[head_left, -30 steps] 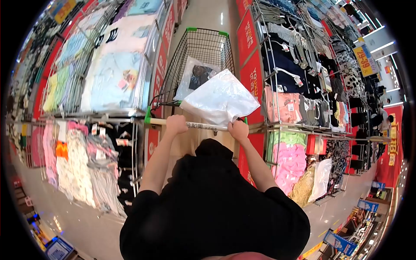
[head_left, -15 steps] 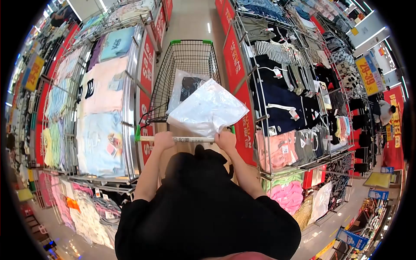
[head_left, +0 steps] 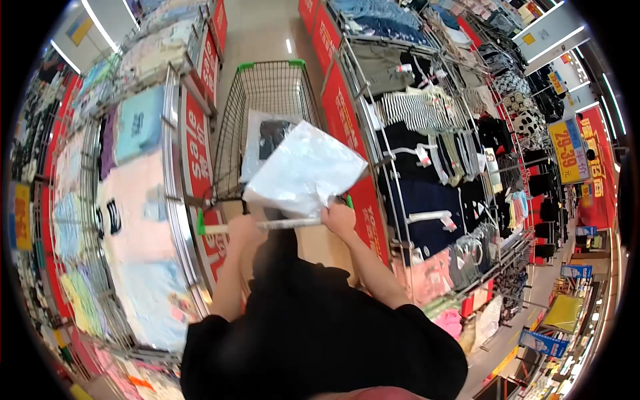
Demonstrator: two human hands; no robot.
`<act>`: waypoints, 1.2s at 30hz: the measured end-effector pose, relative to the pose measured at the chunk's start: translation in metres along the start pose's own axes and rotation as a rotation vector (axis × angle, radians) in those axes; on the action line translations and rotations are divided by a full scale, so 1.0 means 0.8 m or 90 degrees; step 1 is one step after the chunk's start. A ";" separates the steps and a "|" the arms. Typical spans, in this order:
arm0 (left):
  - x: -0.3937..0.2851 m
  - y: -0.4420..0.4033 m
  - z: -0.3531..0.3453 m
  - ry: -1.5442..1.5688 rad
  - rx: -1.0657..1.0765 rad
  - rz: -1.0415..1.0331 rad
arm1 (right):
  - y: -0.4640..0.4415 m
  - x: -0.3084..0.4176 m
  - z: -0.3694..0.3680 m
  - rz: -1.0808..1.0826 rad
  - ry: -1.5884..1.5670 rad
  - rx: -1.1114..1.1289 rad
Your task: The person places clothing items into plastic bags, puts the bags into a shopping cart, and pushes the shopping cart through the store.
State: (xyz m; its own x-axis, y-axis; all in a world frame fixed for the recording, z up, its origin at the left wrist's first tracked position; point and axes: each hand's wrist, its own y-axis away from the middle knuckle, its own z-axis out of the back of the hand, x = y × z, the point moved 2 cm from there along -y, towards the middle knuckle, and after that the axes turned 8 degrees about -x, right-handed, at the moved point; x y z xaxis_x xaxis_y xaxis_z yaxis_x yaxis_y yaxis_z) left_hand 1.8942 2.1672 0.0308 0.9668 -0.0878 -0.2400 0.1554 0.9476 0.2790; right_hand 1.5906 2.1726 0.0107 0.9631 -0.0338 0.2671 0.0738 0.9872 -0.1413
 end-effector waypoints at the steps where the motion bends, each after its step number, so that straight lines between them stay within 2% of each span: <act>1: 0.004 -0.030 0.017 -0.003 -0.030 -0.005 | -0.031 0.003 -0.006 -0.005 -0.002 -0.013; 6: 0.037 -0.148 0.058 0.026 -0.030 -0.021 | -0.139 0.024 -0.022 -0.035 -0.001 0.037; 8: 0.049 -0.200 0.063 0.027 -0.012 -0.011 | -0.186 0.029 -0.032 -0.022 0.008 0.033; 13: 0.081 -0.321 0.095 0.026 -0.068 -0.056 | -0.298 0.050 -0.055 -0.026 0.025 0.010; 17: 0.092 -0.415 0.142 0.020 -0.037 -0.047 | -0.394 0.065 -0.071 -0.063 0.027 0.011; 22: 0.112 -0.547 0.177 -0.005 -0.056 -0.070 | -0.522 0.076 -0.094 -0.054 -0.001 -0.085; 29: 0.136 -0.739 0.231 -0.037 -0.084 -0.077 | -0.722 0.087 -0.124 -0.044 -0.032 -0.116; 36: 0.130 -0.898 0.334 -0.012 -0.058 -0.030 | -0.912 0.093 -0.159 -0.052 -0.034 -0.009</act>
State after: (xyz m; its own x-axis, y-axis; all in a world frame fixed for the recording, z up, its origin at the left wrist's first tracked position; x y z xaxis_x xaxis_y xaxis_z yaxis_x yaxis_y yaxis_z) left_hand 1.9376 1.3953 0.0540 0.9629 -0.1373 -0.2324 0.1818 0.9663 0.1822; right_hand 1.6413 1.4301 0.0126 0.9383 -0.1058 0.3292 0.1563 0.9790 -0.1308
